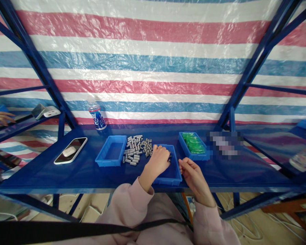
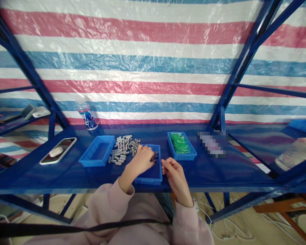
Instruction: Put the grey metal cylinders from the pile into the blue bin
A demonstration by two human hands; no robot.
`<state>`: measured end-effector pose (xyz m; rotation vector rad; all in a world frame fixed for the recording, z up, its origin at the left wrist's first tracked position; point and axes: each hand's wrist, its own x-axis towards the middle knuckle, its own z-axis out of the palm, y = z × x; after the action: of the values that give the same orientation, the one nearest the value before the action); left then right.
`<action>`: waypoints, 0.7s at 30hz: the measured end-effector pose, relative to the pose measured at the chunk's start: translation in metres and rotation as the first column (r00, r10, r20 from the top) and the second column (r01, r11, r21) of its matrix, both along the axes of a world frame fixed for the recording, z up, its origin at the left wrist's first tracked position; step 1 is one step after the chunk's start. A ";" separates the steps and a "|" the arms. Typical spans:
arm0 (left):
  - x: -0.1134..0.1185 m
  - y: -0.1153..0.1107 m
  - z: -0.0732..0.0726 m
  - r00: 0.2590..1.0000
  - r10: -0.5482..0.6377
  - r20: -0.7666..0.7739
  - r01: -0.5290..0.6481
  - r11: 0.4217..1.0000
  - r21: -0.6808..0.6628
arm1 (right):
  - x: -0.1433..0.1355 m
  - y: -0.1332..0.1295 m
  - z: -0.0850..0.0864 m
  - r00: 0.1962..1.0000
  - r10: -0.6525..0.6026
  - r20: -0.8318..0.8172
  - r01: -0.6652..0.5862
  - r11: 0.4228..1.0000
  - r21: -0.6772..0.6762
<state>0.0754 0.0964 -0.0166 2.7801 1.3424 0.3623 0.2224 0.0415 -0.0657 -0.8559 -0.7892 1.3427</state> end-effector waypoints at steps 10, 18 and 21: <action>0.000 0.000 0.002 0.997 0.072 -0.033 -0.072 0.997 0.000 | 0.000 -0.001 -0.001 1.000 -0.001 0.025 0.001 1.000 -0.006; -0.002 0.005 0.001 0.997 0.069 -0.036 -0.070 0.997 -0.018 | -0.001 0.000 -0.002 0.999 0.018 0.047 -0.018 1.000 -0.009; -0.001 0.005 -0.001 0.998 0.059 -0.022 -0.059 0.998 -0.006 | -0.002 -0.001 -0.002 0.998 0.024 0.051 -0.024 1.000 -0.010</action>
<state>0.0740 0.1016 -0.0174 2.7513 1.4306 0.3302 0.2208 0.0406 -0.0677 -0.8938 -0.8363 1.3510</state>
